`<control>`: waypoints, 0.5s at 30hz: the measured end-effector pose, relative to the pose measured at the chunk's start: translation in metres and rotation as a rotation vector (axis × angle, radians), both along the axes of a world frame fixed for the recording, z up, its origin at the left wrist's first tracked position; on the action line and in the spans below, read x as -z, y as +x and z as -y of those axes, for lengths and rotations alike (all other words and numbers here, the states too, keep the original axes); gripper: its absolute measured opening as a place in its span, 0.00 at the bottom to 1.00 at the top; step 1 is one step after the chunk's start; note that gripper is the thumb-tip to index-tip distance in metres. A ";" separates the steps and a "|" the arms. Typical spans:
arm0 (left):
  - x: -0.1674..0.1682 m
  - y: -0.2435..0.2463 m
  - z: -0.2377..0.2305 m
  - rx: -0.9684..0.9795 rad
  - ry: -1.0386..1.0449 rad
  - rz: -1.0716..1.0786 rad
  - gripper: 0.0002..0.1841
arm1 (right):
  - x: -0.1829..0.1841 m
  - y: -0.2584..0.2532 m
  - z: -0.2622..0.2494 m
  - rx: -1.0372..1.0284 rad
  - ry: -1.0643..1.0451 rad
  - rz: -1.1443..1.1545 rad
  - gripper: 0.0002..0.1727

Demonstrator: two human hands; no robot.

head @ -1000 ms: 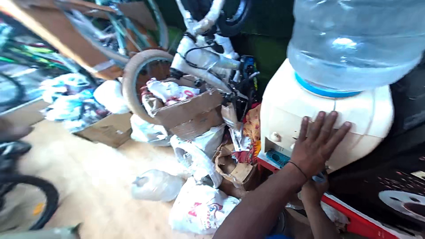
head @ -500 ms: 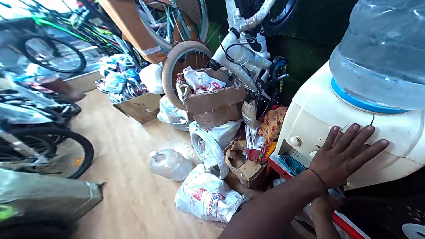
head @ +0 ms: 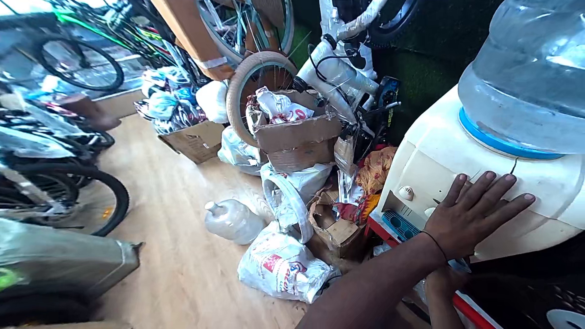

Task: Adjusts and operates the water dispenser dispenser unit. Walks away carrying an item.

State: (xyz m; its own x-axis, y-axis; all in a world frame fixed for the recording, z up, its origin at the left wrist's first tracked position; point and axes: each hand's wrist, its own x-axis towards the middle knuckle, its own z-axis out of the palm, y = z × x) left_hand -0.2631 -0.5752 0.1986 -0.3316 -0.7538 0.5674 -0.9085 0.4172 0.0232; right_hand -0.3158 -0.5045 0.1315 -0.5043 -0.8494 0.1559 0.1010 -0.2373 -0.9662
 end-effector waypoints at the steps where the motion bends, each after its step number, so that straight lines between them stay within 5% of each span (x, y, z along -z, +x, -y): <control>1: 0.000 0.000 0.000 0.002 -0.008 -0.006 0.54 | 0.004 -0.001 0.002 0.007 -0.003 -0.004 0.38; 5: 0.001 0.000 0.001 0.020 -0.043 -0.038 0.54 | -0.007 0.000 0.000 -0.017 0.070 0.053 0.39; 8: 0.004 -0.001 0.004 0.042 -0.070 -0.053 0.52 | 0.030 0.003 0.011 0.091 -0.156 0.002 0.39; 11: 0.004 0.001 0.004 0.066 -0.072 -0.072 0.55 | 0.004 -0.009 0.006 -0.053 0.146 0.036 0.39; 14: 0.005 0.000 0.002 0.076 -0.074 -0.089 0.53 | 0.094 -0.013 0.038 0.149 -0.308 -0.234 0.37; 15: 0.006 0.000 0.002 0.084 -0.077 -0.102 0.53 | 0.075 -0.020 0.028 0.043 -0.083 -0.229 0.39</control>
State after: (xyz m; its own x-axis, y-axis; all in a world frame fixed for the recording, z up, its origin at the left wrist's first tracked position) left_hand -0.2635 -0.5774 0.1924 -0.3294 -0.6790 0.6561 -0.8651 0.4955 0.0785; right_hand -0.3361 -0.5320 0.0567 -0.4830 -0.8074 0.3390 -0.1307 -0.3163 -0.9396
